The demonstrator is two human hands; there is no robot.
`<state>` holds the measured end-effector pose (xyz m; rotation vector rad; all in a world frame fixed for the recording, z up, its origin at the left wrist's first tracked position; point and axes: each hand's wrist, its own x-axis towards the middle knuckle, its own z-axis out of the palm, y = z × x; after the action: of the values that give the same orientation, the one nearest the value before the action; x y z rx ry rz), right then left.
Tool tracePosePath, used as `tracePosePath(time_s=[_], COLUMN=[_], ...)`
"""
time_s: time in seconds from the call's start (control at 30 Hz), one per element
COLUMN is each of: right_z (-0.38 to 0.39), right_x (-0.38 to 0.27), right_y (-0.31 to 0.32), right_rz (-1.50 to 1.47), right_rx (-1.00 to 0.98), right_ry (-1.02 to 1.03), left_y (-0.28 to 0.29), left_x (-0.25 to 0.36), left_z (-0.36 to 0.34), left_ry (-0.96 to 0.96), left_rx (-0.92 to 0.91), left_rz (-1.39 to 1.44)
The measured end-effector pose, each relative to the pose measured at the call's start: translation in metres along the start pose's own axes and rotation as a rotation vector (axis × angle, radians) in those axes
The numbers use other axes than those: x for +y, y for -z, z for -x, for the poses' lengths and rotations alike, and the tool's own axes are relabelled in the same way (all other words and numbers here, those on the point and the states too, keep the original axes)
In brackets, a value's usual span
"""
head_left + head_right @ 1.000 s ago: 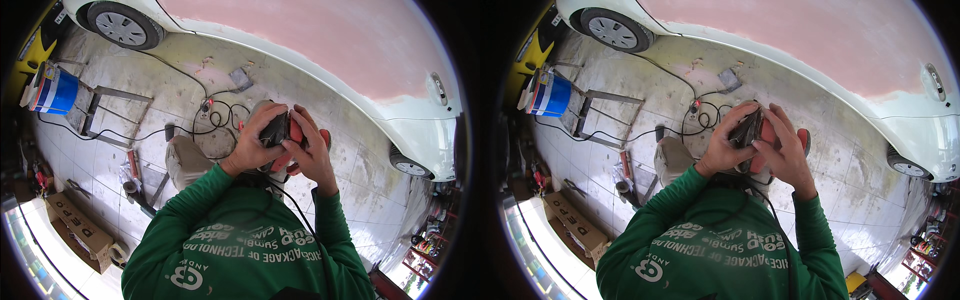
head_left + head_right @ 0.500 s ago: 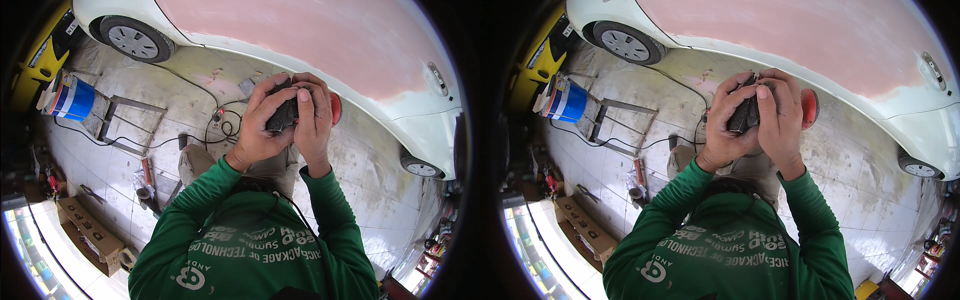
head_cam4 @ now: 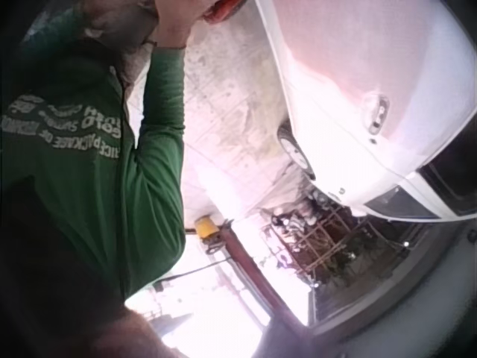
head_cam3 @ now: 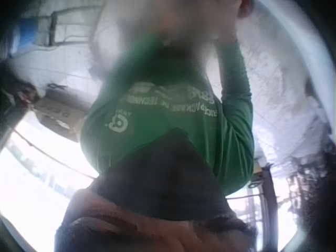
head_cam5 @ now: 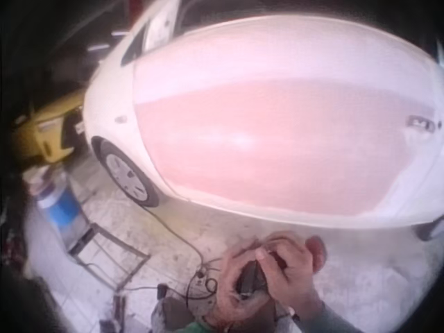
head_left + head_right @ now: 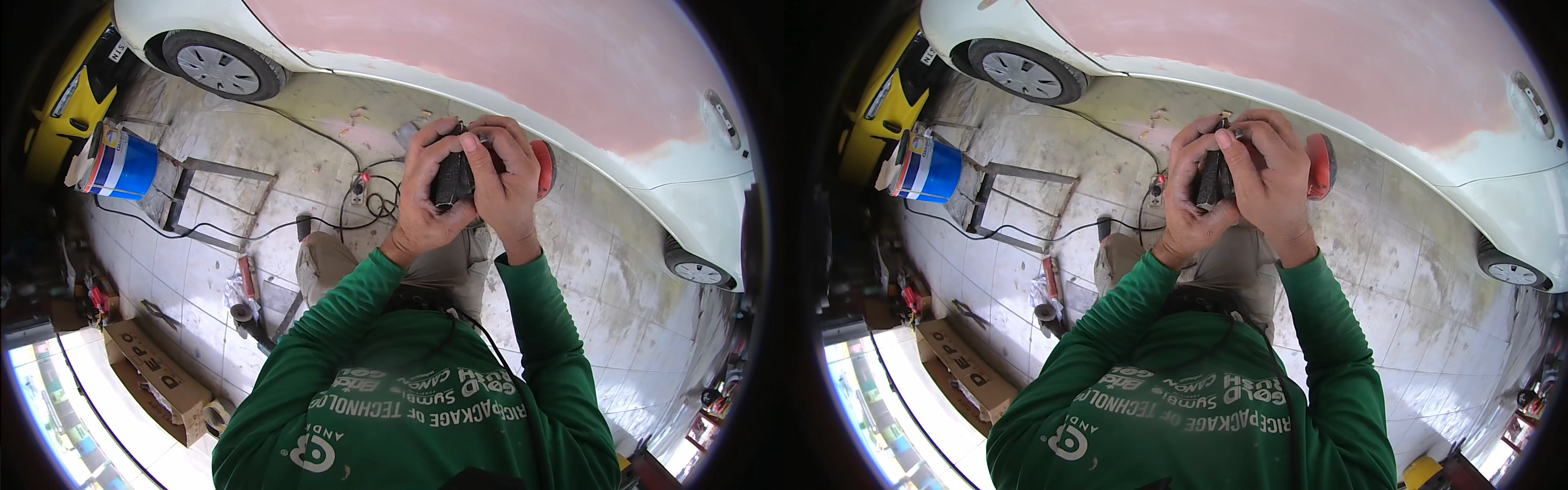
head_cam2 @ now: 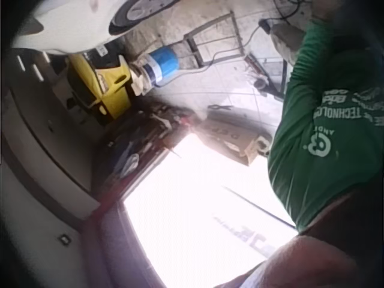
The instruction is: The person uses a red electric sander to smooth a pink primer patch on a white car door. They then switch to a black sander, attach a sanding pad, and continue sanding the same area.
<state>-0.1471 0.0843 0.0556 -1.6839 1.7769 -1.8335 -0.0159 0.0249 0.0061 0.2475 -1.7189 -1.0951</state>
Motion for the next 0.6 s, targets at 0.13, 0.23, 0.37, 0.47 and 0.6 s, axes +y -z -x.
tracePosePath(time_s=[0.13,0.23,0.37,0.47,0.6], right_z=[0.021,0.030,0.033,0.037,0.037], right_x=[0.022,0.024,0.024,0.026,0.020], right_y=[-0.013,-0.017,-0.012,-0.010,-0.003], right_rz=[0.011,0.042,-0.018,0.001,0.042], right_rx=[-0.034,0.070,0.047,0.018,0.011], right_ry=[0.005,0.037,-0.207,-0.219,-0.236], left_y=[0.002,0.011,0.024,0.039,0.060], left_x=[-0.018,-0.016,-0.008,-0.010,-0.011], left_z=[0.023,0.034,0.031,0.031,0.037], left_ry=[0.076,0.098,0.062,0.071,-0.009], left_rx=[0.003,-0.073,-0.204,-0.227,-0.181], left_rz=[0.001,-0.037,-0.087,-0.142,-0.302])
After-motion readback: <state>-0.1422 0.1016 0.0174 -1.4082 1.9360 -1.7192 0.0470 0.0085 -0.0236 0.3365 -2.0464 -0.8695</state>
